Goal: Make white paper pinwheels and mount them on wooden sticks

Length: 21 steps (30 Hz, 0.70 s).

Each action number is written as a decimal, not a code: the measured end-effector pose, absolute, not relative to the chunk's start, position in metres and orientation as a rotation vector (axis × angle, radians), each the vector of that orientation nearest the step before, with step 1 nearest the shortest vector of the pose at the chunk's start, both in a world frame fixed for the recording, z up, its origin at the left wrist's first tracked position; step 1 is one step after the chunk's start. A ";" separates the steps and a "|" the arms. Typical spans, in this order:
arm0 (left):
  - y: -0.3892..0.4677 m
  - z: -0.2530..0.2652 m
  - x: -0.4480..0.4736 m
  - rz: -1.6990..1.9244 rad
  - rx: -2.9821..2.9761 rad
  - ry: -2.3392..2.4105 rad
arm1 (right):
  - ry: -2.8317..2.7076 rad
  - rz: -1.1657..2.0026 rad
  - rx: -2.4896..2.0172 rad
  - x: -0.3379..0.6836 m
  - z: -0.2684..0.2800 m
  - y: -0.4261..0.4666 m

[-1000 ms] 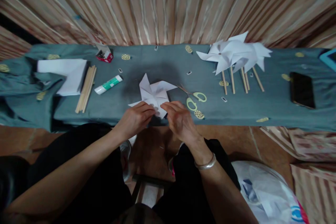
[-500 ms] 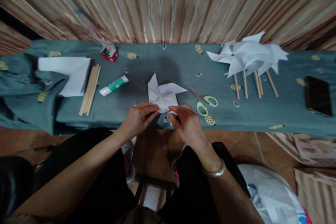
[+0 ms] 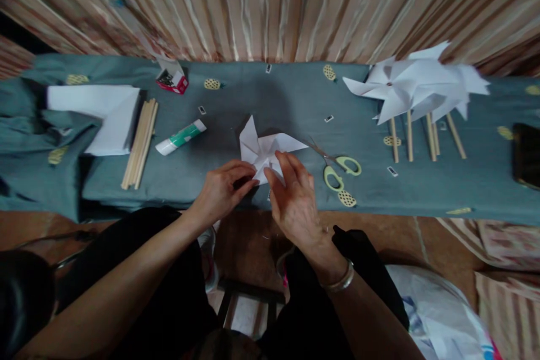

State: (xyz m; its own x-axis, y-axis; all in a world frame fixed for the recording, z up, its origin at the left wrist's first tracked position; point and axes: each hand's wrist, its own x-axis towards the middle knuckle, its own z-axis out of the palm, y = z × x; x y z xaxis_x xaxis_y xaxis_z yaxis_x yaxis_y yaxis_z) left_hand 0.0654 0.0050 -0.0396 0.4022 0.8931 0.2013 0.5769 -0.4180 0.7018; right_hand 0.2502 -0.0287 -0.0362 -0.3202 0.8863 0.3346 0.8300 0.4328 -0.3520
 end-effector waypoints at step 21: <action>0.007 -0.038 0.066 0.806 2.117 1.237 | -2.258 0.150 -1.468 0.248 -0.039 -0.028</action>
State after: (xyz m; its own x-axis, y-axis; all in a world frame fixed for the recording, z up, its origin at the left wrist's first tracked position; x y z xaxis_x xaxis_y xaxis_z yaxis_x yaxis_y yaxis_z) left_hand 0.0664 0.0068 -0.0377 0.3957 0.8921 0.2181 0.5603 -0.4226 0.7124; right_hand 0.2484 -0.0281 -0.0392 -0.3392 0.8909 0.3021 0.8431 0.4303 -0.3224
